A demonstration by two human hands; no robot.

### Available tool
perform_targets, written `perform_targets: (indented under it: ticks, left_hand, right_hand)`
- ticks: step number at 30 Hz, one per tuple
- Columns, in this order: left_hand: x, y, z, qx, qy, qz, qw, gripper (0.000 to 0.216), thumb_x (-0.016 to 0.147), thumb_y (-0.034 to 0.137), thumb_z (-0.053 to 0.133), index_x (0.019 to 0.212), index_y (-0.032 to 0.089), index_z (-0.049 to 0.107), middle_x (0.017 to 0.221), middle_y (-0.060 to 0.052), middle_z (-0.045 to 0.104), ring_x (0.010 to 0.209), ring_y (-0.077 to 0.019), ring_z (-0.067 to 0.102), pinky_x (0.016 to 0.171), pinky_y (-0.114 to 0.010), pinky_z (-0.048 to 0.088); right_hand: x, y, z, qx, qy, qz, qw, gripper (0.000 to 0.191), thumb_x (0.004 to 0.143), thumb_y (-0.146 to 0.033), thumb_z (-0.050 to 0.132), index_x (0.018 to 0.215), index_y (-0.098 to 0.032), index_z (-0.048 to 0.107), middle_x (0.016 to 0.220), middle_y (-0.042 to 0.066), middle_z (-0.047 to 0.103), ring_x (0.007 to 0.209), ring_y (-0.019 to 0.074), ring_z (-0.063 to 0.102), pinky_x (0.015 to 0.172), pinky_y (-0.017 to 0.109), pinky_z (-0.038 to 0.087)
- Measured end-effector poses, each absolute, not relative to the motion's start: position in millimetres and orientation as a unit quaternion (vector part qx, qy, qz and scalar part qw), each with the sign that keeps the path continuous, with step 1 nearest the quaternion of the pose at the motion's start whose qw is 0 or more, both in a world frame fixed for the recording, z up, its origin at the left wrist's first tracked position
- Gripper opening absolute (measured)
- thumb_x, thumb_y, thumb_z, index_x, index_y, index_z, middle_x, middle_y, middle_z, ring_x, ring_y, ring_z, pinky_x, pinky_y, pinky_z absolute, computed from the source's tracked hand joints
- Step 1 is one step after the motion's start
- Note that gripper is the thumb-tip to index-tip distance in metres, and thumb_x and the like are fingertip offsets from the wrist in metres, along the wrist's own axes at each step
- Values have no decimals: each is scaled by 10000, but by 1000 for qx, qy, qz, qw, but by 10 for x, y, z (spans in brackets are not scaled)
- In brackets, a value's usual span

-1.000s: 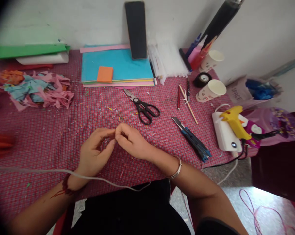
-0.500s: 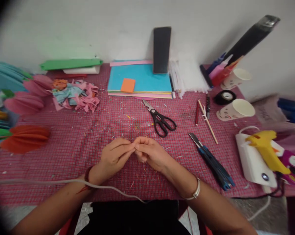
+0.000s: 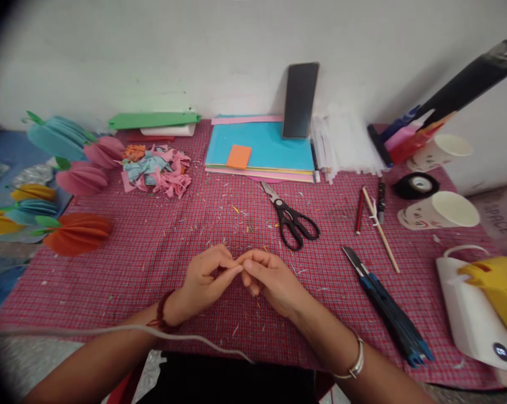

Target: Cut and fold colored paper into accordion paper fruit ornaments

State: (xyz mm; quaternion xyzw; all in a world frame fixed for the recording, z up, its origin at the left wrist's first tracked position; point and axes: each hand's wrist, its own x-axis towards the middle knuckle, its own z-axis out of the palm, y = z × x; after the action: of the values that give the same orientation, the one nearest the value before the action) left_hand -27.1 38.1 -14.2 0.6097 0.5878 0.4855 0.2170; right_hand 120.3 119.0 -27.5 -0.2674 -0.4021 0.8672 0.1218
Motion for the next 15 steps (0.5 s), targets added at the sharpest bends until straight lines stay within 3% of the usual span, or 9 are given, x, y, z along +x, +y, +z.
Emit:
perform_targets:
  ticks: [3,7,12,15]
  left_hand:
    - [-276,389,-182,628,589,468,200,230,864,178,557,635,197,566,602,8,553,585,-115,519,555,-254,414]
    - [-281,372,-222,662,584,442,161,204,883,174,535,704,187,632,646,-10,573,625,-120,526,589,-256,429]
    - [-285,344,-244,703,595,385,58,206,928,219,483,910,173,683,622,4,514,609,-123,481,588,-260,412]
    - [-266,330,-223,737,598,313,-35,267,941,195,447,1149,148,607,667,-1,541,646,-142,499,615,-281,426]
  right_hand:
    - [1205,1197,-277,-277,-415,859,115,226,802,-393,661,840,-171,675,566,-46,516,435,49,375,423,204,264]
    - [1193,1184,-275,-279,-418,856,120,208,773,-369,704,809,-169,664,531,-65,473,428,44,338,423,205,245]
    - [1162,1149,-298,-269,-374,869,180,247,756,-400,719,712,-181,611,445,-96,392,378,41,259,399,204,226]
    - [1154,1152,-302,-268,-370,864,213,308,781,-386,696,610,-180,545,448,-82,411,382,44,283,409,206,253]
